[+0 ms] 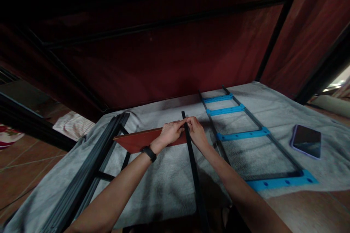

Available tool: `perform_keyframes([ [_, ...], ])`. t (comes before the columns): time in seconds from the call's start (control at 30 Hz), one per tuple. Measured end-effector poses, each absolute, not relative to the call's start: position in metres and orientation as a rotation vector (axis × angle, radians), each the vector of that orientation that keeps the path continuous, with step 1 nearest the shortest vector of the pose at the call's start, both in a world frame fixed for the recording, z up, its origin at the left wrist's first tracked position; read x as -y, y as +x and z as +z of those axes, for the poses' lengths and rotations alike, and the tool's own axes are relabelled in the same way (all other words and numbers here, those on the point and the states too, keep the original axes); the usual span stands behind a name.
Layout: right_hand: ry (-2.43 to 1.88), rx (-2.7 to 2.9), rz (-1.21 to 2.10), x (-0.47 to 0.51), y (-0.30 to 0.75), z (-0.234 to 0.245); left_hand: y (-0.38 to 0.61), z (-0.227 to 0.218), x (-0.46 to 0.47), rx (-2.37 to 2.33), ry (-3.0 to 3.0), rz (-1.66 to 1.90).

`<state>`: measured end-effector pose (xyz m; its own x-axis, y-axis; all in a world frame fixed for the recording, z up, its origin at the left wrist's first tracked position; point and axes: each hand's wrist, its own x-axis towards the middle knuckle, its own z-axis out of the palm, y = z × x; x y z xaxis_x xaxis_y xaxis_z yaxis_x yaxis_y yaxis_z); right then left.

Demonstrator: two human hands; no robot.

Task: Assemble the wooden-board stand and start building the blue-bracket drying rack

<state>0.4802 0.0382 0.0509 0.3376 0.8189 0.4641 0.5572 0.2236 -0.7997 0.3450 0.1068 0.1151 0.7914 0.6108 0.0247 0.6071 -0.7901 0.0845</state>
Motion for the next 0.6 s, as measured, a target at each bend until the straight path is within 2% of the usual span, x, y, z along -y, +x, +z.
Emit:
perform_keyframes([
  [0.37,-1.806,1.634,0.046,-0.031,0.488,0.057,0.345,0.115,-0.108,-0.950,2.893,0.096],
  [0.6,-1.761,1.533,0.266,-0.041,0.494,0.055,0.344,0.114,-0.107,-0.935,2.896,0.105],
])
